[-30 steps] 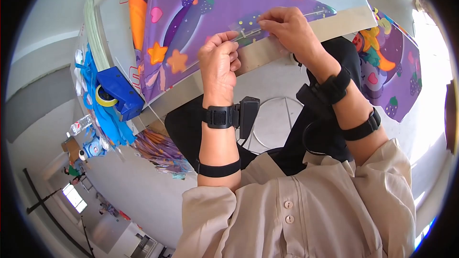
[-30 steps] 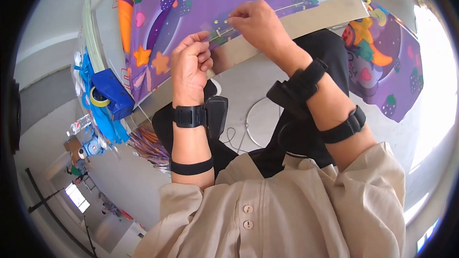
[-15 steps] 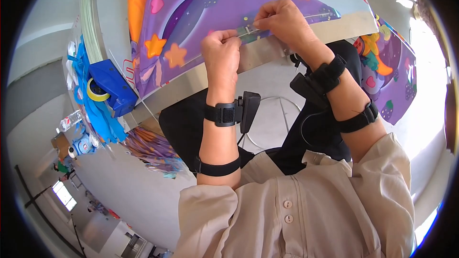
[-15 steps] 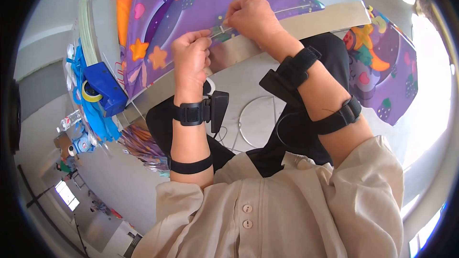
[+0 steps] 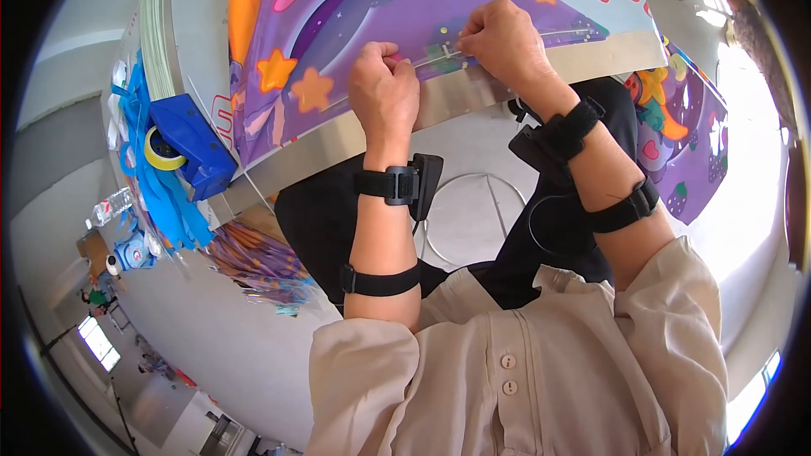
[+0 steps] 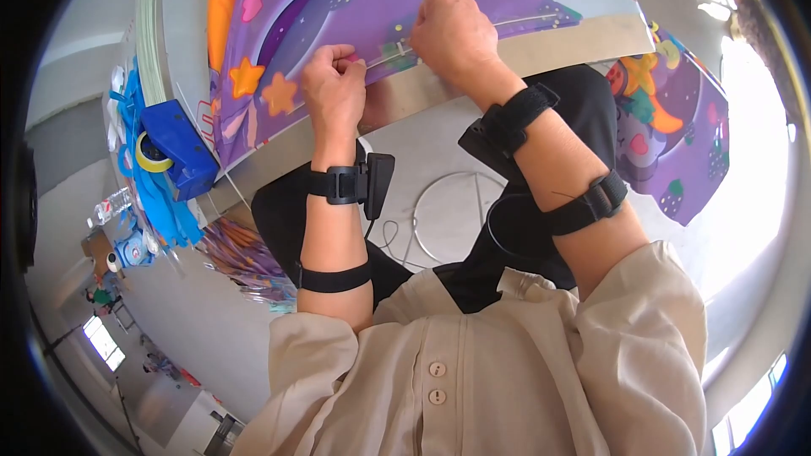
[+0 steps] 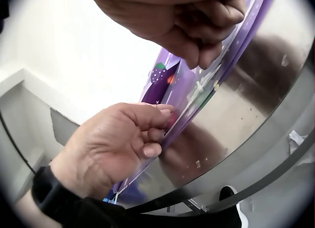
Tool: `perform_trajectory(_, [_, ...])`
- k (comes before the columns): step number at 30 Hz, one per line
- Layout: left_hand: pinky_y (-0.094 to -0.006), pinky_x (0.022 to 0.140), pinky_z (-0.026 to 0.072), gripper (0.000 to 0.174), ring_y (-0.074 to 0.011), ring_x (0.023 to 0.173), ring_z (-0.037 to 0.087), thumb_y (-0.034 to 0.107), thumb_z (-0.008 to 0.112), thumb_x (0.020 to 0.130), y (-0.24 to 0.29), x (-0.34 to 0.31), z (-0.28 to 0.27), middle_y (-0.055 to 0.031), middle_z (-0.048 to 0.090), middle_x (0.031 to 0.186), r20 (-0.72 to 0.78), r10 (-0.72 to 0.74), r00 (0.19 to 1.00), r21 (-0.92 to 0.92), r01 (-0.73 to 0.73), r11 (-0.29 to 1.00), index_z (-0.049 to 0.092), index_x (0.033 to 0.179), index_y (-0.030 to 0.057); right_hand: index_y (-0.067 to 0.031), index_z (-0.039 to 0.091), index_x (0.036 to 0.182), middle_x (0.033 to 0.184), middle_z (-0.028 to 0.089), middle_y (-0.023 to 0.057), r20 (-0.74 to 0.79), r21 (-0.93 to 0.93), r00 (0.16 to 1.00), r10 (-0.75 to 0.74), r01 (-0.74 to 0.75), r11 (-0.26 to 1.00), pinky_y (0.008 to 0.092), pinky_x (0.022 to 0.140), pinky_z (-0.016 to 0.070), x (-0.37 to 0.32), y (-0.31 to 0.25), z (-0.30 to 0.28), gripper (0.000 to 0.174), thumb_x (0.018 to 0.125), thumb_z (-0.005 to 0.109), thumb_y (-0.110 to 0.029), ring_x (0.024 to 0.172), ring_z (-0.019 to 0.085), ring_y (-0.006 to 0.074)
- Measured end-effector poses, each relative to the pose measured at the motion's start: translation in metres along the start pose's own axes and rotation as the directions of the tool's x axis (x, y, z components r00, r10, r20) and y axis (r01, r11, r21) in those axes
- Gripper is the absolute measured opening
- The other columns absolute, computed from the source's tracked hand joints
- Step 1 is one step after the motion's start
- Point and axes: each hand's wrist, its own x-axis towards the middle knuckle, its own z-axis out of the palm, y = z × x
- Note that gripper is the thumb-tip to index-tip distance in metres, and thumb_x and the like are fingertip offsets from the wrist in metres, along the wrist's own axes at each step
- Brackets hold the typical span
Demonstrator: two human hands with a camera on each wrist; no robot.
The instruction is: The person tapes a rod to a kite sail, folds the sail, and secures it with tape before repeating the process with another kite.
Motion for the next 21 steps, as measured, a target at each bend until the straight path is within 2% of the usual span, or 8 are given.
perform_trajectory(2, [-0.0376,0.068,0.0472,0.021,-0.0282,0.072,0.061,0.006,0.059,0.073,0.001,0.000,0.000,-0.0124,0.063,0.076,0.006,-0.014,1.000,0.011,0.014,1.000,0.060,0.093,-0.0013,-0.0007,0.067,0.074,0.066,0.064,0.0130,-0.007,-0.025,1.000,0.004,-0.004,1.000,0.0331,0.064,0.0489,0.000,0.000,0.000,0.015,0.066,0.070,-0.013,0.065,0.063,0.0246])
perform_trajectory(4, [-0.0379,0.068,0.0471,0.021,-0.0286,0.073,0.061,0.006,0.059,0.072,0.001,0.000,-0.001,-0.0118,0.062,0.076,0.016,-0.011,1.000,0.026,0.011,1.000,0.060,0.092,-0.0004,-0.0029,0.067,0.082,0.083,0.065,0.0200,0.041,-0.029,0.999,0.017,-0.016,0.999,0.0416,0.071,0.0511,-0.001,-0.002,-0.003,0.017,0.072,0.057,-0.013,0.080,0.063,0.0371])
perform_trajectory(21, [-0.0396,0.071,0.0469,0.018,-0.0297,0.079,0.060,0.005,0.057,0.071,0.002,-0.001,0.000,-0.0107,0.061,0.082,0.009,-0.015,1.000,0.112,0.014,0.994,0.057,0.089,0.0024,-0.0008,0.066,0.081,0.085,0.065,0.0208,0.054,-0.120,0.995,0.088,-0.081,0.989,0.0412,0.072,0.0511,0.001,-0.014,-0.003,0.018,0.069,0.060,-0.012,0.082,0.063,0.0370])
